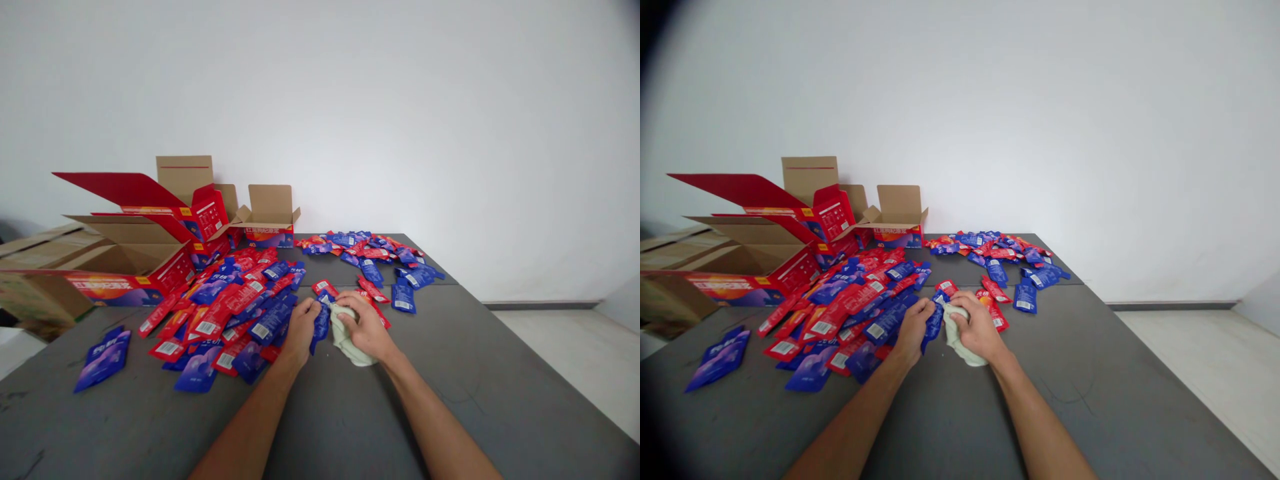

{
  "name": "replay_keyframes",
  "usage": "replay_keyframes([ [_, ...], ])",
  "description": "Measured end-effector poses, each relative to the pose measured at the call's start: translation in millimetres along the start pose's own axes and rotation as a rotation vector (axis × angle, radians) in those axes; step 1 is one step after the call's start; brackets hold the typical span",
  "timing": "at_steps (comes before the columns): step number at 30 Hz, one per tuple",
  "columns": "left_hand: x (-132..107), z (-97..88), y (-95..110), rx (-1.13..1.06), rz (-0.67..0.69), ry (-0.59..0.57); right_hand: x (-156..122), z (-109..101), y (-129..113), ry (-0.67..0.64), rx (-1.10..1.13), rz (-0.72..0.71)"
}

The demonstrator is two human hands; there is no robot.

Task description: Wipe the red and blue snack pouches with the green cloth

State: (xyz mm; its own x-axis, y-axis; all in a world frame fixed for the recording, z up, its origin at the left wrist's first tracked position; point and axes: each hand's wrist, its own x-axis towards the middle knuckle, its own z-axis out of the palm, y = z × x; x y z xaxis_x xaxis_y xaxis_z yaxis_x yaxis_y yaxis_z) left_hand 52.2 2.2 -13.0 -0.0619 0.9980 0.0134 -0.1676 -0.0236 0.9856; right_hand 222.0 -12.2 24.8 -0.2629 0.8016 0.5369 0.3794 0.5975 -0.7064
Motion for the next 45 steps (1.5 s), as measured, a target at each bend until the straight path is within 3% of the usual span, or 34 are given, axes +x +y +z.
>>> replay_keyframes([
  [4, -1.1, -1.0, 2.3, 0.093, 0.158, -0.046, -1.2, -0.2, 0.5, 0.036, -0.016, 0.007],
  [13, 2.1, -7.0, 10.8, 0.283, 0.214, -0.106, -4.6, 2.3, 12.9, 0.017, -0.013, 0.065],
  [19, -4.3, -2.7, 30.2, 0.104, 0.299, -0.095, -3.4, 7.1, 3.6, -0.028, -0.023, 0.067],
  [24, -3.2, -10.4, 34.8, 0.268, 0.362, -0.106, -3.5, 7.0, -1.4, -0.054, -0.014, 0.069],
  [28, 0.3, -13.6, 29.1, 0.262, 0.365, -0.071, -3.6, 5.8, 0.6, -0.061, 0.001, 0.076],
  [39, 2.1, -9.8, 24.6, 0.152, 0.22, 0.085, -2.2, 6.9, 2.8, -0.072, 0.07, 0.144],
  [45, -5.9, -7.6, 28.0, 0.335, 0.335, 0.156, -3.4, 6.1, 3.9, -0.156, 0.139, 0.109],
])
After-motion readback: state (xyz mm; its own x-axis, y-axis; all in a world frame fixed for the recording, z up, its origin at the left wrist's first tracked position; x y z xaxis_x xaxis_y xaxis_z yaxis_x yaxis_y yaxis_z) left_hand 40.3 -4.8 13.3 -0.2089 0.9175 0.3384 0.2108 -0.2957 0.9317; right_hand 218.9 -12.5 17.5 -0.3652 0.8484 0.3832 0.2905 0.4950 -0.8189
